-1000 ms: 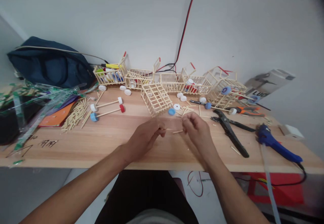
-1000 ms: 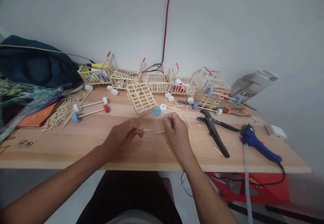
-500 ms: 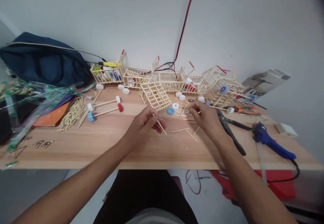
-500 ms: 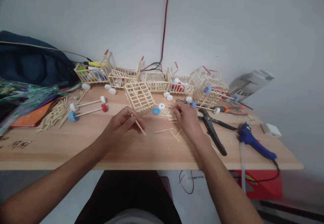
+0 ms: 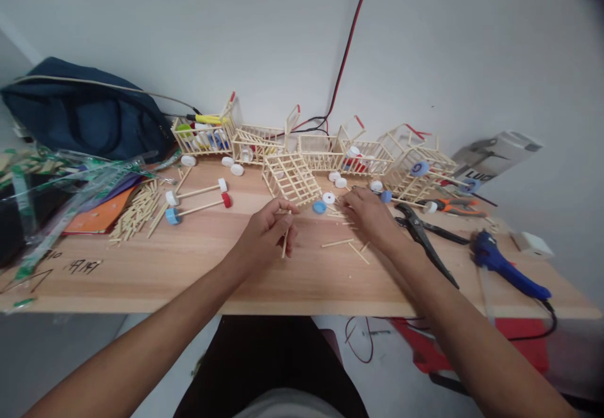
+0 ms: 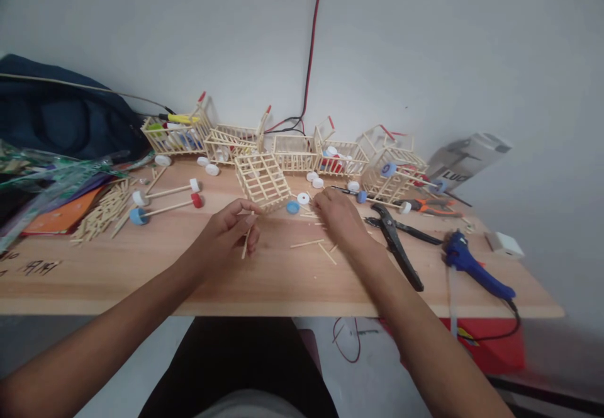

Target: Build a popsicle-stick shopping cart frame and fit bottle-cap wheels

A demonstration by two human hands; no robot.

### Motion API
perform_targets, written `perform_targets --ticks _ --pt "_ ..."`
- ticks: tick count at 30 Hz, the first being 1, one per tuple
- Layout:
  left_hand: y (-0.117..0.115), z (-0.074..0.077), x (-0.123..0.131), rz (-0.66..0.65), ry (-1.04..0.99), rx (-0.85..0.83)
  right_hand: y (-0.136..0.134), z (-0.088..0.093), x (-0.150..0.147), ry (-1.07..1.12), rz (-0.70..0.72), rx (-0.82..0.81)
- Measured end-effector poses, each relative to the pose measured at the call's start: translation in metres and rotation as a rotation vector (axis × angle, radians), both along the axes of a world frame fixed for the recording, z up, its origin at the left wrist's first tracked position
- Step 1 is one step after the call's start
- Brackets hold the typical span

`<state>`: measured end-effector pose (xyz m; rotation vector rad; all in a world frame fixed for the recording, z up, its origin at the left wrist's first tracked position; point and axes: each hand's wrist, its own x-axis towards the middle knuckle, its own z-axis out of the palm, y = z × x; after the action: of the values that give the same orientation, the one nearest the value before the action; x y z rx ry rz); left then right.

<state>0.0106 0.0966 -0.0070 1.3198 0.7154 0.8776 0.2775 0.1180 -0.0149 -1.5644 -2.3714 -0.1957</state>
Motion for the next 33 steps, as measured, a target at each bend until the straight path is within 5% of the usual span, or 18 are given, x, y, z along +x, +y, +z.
perform_targets --ticks 11,17,22,28,33 --pt "-0.001 0.001 0.002 -0.037 -0.047 -0.1 -0.001 0.008 0.0 -0.162 -0.018 -0.112" --pt "-0.002 0.002 0.001 -0.018 -0.016 -0.107 0.005 0.0 0.005 -0.073 0.016 -0.116" --pt "-0.001 0.004 0.001 0.003 0.069 -0.053 -0.009 0.008 -0.001 0.351 -0.017 -0.118" --pt "-0.003 0.004 0.001 0.022 0.241 0.107 -0.04 0.021 -0.037 0.982 0.019 -0.523" --pt "-0.004 0.0 0.003 -0.075 0.191 0.134 -0.048 0.016 -0.066 1.207 0.064 -0.62"
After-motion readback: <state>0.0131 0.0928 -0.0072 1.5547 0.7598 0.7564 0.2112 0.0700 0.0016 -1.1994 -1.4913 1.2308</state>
